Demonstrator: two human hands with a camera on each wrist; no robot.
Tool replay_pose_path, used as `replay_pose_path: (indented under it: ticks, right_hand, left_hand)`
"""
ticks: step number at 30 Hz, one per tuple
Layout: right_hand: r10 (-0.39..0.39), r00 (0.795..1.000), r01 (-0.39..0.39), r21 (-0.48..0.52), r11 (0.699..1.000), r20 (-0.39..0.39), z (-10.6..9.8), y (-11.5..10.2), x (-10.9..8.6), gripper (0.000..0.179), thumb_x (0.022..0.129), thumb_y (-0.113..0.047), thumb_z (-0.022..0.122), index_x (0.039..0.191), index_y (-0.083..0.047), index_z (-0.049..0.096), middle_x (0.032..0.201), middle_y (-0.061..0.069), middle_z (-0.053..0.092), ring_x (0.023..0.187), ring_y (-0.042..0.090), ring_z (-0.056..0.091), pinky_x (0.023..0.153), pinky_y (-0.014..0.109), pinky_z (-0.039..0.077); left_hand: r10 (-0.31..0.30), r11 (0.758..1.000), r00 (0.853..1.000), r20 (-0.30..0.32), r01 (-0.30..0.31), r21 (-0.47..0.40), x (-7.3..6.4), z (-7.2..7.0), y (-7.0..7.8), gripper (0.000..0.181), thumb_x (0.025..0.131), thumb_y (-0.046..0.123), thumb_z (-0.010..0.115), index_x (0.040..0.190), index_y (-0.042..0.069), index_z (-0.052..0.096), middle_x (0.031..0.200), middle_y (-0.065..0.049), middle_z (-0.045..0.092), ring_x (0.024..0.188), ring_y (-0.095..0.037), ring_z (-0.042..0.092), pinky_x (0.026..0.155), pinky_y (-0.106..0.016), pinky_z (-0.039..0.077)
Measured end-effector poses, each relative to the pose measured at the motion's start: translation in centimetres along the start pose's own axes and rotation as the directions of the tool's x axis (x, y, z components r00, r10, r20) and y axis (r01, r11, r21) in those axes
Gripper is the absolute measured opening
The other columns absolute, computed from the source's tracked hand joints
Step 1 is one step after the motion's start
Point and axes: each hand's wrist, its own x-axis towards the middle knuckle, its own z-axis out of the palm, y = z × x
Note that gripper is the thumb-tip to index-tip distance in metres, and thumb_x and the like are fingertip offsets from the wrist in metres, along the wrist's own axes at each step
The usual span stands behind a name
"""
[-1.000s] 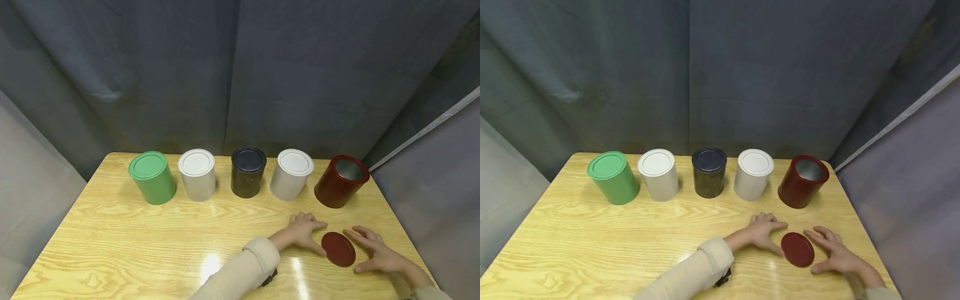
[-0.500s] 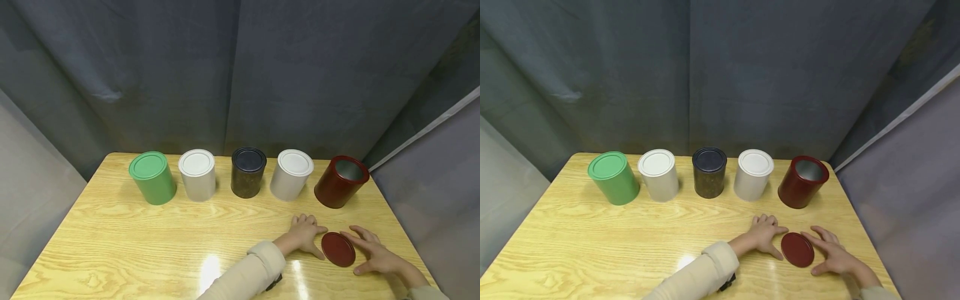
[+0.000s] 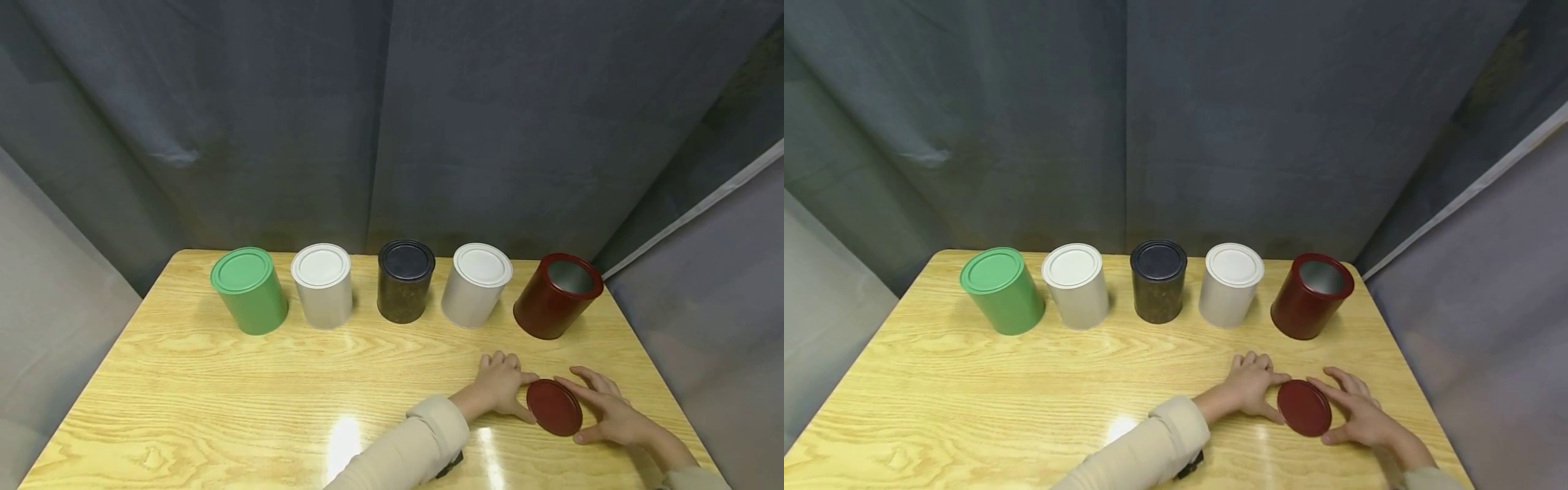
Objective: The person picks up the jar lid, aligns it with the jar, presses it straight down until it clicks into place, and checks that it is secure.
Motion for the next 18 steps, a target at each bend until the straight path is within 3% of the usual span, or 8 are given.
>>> replay_pose_path:
  ticks: [7, 14, 18]
  right_hand:
    - [0.001, 1.000, -0.001, -0.010, 1.000, -0.027, 0.06, -0.22, 0.01, 0.081, 0.056, -0.024, 0.083, 0.130, -0.013, 0.049, 0.130, 0.031, 0.025, 0.112, 0.057, 0.012, 0.072, 0.070, 0.014]
    - [-0.031, 0.997, 0.028, -0.045, 0.999, -0.069, 0.24, 0.16, -0.15, 0.079, 0.055, -0.020, 0.084, 0.128, -0.016, 0.052, 0.131, 0.017, 0.028, 0.112, 0.052, 0.016, 0.075, 0.066, 0.014]
    - [-0.022, 0.997, 0.018, -0.055, 0.998, -0.080, 0.33, 0.22, -0.06, 0.079, 0.055, -0.021, 0.084, 0.127, -0.016, 0.053, 0.131, 0.019, 0.029, 0.112, 0.050, 0.017, 0.075, 0.066, 0.015]
  left_hand:
    - [0.013, 1.000, 1.000, 0.007, -0.013, 0.001, -0.03, 0.04, 0.19, 0.077, 0.062, 0.071, 0.063, 0.131, 0.046, 0.041, 0.099, 0.016, 0.040, 0.084, -0.006, 0.029, 0.069, -0.025, 0.020]
    - [0.019, 1.000, 0.999, 0.032, -0.019, -0.009, -0.07, -0.03, 0.14, 0.077, 0.064, 0.070, 0.062, 0.133, 0.045, 0.038, 0.104, 0.017, 0.040, 0.088, -0.005, 0.029, 0.071, -0.025, 0.020]
    - [0.028, 0.999, 0.999, 0.029, -0.028, -0.026, -0.10, -0.17, -0.12, 0.077, 0.064, 0.070, 0.062, 0.133, 0.044, 0.039, 0.106, 0.017, 0.041, 0.089, -0.005, 0.030, 0.072, -0.024, 0.021]
